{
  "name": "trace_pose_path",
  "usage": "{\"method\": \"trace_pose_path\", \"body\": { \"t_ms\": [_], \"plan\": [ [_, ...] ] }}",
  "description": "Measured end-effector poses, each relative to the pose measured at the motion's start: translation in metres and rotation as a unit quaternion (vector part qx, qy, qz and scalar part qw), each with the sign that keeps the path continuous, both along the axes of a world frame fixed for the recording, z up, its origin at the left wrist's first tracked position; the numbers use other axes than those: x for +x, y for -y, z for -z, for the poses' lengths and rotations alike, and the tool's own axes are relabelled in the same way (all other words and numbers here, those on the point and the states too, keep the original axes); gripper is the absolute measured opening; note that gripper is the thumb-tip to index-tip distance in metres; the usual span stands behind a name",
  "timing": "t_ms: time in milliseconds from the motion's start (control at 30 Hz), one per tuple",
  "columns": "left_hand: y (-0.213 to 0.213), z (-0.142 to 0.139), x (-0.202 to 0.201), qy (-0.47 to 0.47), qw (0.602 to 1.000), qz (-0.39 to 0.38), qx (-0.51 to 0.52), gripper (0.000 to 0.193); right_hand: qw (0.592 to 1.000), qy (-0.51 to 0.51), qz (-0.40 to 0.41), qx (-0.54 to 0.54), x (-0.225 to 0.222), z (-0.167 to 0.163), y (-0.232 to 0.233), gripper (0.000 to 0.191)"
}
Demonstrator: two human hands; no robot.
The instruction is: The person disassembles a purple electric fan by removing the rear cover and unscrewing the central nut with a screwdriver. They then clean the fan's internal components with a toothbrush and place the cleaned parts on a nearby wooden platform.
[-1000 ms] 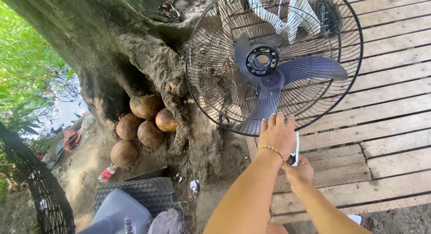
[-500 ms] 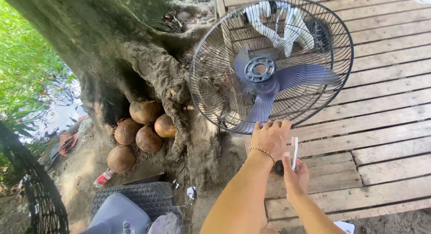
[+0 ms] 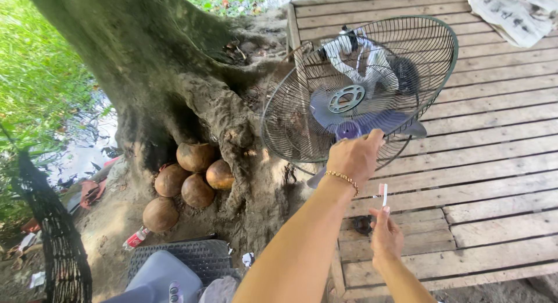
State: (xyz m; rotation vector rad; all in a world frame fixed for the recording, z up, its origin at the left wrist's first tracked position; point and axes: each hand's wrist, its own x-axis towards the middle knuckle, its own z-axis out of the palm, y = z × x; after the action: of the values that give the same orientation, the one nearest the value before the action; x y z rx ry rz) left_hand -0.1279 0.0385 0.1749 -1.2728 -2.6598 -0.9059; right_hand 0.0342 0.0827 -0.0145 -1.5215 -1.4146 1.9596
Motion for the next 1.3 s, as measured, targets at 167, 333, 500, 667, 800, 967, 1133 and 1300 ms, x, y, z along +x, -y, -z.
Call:
{"method": "trace_pose_path", "body": {
  "t_ms": [167,333,500,667,800,967,1133,1300],
  "plan": [
    [0.017,-0.073,-0.006,0.017,0.998,-0.019,0.049,0.018,0.999,-0.031,0.002,0.019,-0.008,-0.016,0.003,0.057],
    [0.043,-0.147,0.005,0.002,0.991,-0.020,0.133,0.020,0.997,-0.070,-0.001,0.009,-0.017,-0.057,0.007,0.056],
    [0.088,-0.201,0.032,0.063,0.985,-0.018,0.159,0.022,0.995,-0.099,0.003,0.021,-0.009,-0.082,0.029,0.052],
    [0.141,-0.224,0.068,0.168,0.956,0.030,0.239,0.022,0.993,-0.110,0.037,0.024,0.034,-0.071,0.049,0.043],
    [0.180,-0.214,0.105,0.294,0.921,0.014,0.257,0.024,0.990,-0.130,0.058,0.019,0.070,-0.066,0.073,0.030],
    [0.227,-0.176,0.156,0.366,0.871,-0.007,0.327,0.029,0.987,-0.129,0.098,-0.001,0.118,-0.083,0.122,0.023],
    [0.217,-0.134,0.205,0.470,0.791,-0.066,0.386,0.036,0.983,-0.154,0.100,0.020,0.160,-0.148,0.123,0.023],
    [0.182,-0.097,0.236,0.489,0.764,-0.082,0.413,0.039,0.982,-0.183,0.042,0.035,0.183,-0.220,0.119,0.024]
  ]
}}
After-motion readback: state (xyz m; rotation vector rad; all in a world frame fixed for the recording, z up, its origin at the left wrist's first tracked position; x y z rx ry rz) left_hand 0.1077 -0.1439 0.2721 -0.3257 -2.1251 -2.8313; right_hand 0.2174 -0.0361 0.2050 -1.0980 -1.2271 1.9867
